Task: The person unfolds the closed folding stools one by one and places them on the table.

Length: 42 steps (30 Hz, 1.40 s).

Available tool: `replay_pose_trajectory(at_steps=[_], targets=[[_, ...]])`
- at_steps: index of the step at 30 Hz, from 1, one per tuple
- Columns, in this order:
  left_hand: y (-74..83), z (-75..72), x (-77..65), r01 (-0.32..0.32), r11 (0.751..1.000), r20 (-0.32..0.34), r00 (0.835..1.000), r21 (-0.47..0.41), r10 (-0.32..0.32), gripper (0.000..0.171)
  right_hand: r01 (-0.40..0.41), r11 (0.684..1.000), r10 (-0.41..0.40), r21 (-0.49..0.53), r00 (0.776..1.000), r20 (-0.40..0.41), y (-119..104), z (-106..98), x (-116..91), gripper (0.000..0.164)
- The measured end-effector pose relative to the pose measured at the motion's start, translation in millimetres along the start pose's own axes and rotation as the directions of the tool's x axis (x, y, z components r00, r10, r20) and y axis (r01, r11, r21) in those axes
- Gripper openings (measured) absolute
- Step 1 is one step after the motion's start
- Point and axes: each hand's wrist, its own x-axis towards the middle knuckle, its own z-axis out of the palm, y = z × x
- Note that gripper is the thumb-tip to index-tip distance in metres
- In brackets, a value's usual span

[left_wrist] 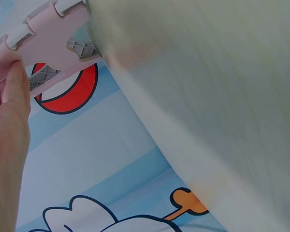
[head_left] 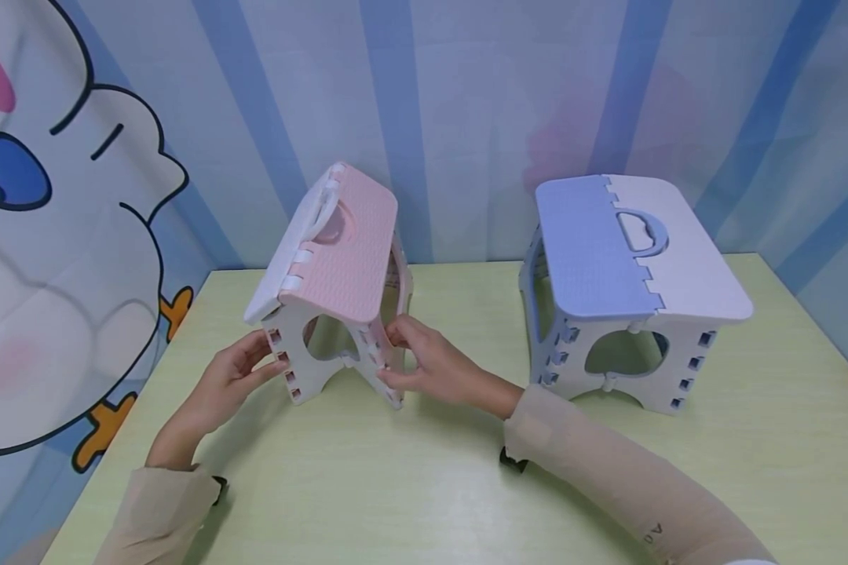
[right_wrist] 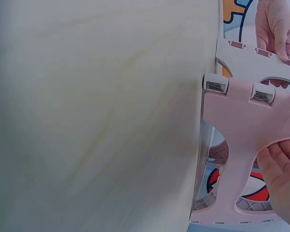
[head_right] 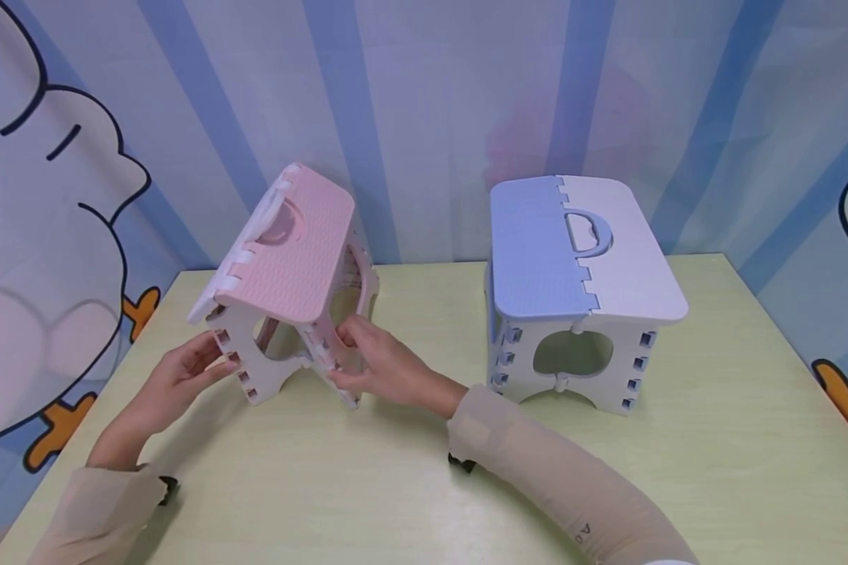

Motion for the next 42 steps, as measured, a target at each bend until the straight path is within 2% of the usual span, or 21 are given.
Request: replay_pose_trajectory(at_steps=[22,32,42], targets=[[-2.3,-0.4,1.3,-0.047,0.999,0.007,0.999,-0.018,0.047,0.049,-0.001,1.0,0.001,-0.002,1.0,-0.01,1.7,-2.9,-4.0,0.033],[-1.1,-0.1,-0.3,-0.028,1.0,0.007,1.0,-0.006,0.028,0.051,-0.002,1.0,0.002,0.024,1.0,-0.008,4.1,-3.4,-5.8,0.033],[-1.7,-0.4,-0.9,-0.039,0.999,-0.001,0.999,0.002,0.039,0.05,-0.011,0.999,0.011,0.036,1.0,-0.004,3.0,-5.2,-7.2,0.031]])
